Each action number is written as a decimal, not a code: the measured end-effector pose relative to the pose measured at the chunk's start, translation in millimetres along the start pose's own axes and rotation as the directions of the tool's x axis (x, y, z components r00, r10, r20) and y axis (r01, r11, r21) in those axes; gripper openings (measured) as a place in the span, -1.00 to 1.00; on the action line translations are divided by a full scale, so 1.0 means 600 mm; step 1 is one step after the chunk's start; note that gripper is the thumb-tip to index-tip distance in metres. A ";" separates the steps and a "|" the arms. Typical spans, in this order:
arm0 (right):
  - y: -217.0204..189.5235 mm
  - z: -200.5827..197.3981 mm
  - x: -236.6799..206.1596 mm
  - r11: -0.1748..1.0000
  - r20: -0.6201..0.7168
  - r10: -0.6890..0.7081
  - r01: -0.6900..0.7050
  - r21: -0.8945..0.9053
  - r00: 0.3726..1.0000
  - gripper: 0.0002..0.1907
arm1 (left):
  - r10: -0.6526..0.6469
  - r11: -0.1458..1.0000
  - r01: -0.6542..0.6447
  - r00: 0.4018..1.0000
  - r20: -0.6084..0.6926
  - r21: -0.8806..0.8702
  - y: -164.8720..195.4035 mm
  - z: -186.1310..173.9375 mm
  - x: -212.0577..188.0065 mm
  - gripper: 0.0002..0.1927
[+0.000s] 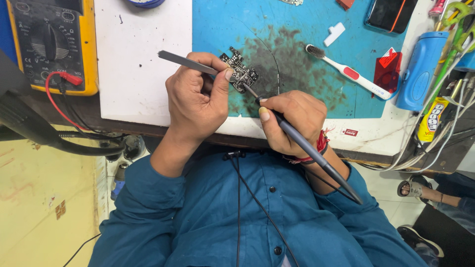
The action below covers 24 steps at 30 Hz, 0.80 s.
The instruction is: The person solders a small circuit board on a workbench, holding the board with tweezers in one hand and a soldering iron in the other, touching components on the board. Near the end they pick up a yellow handheld hot-air tool and direct it at the board.
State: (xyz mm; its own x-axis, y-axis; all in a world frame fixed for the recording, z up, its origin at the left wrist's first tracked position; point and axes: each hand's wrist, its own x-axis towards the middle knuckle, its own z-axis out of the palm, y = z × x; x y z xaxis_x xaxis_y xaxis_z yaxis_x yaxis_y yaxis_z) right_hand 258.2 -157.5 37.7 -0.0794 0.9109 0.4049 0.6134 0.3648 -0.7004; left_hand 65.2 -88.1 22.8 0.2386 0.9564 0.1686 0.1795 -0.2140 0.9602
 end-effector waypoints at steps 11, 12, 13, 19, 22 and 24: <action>0.008 0.000 -0.012 0.999 -0.040 0.023 -0.024 -0.030 0.999 -0.84 | 0.012 1.000 -0.012 1.000 0.002 -0.006 -0.005 -0.001 -0.001 -0.91; 0.010 0.001 -0.012 1.000 -0.029 0.013 -0.014 -0.021 1.000 -0.81 | 0.011 1.000 -0.011 1.000 -0.002 -0.010 -0.005 -0.001 -0.002 -0.91; 0.011 0.001 -0.011 1.000 -0.018 0.003 -0.003 -0.013 1.000 -0.79 | 0.013 1.000 -0.013 1.000 -0.006 -0.014 -0.006 -0.001 -0.001 -0.91; 0.004 0.007 0.000 0.996 0.106 0.012 -0.002 -0.094 0.994 -0.63 | 0.048 0.998 -0.049 0.998 -0.033 -0.039 -0.009 0.002 -0.001 -0.88; -0.003 0.009 0.007 0.990 0.130 0.027 -0.008 -0.139 0.991 -0.60 | 0.011 1.000 -0.011 1.000 -0.029 -0.008 -0.009 0.004 -0.002 -0.89; -0.007 0.011 0.011 0.984 0.115 0.038 -0.018 -0.176 0.993 -0.59 | 0.021 1.000 -0.021 0.999 -0.029 -0.012 -0.008 0.002 -0.001 -0.90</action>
State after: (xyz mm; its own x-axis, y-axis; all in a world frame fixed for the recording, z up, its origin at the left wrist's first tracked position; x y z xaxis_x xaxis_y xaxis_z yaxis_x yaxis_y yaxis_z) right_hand 250.1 -151.8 39.4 -0.1459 0.9404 0.3073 0.7435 0.3092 -0.5930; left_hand 65.1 -88.0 17.8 0.2148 0.9570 0.1948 0.1625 -0.2317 0.9591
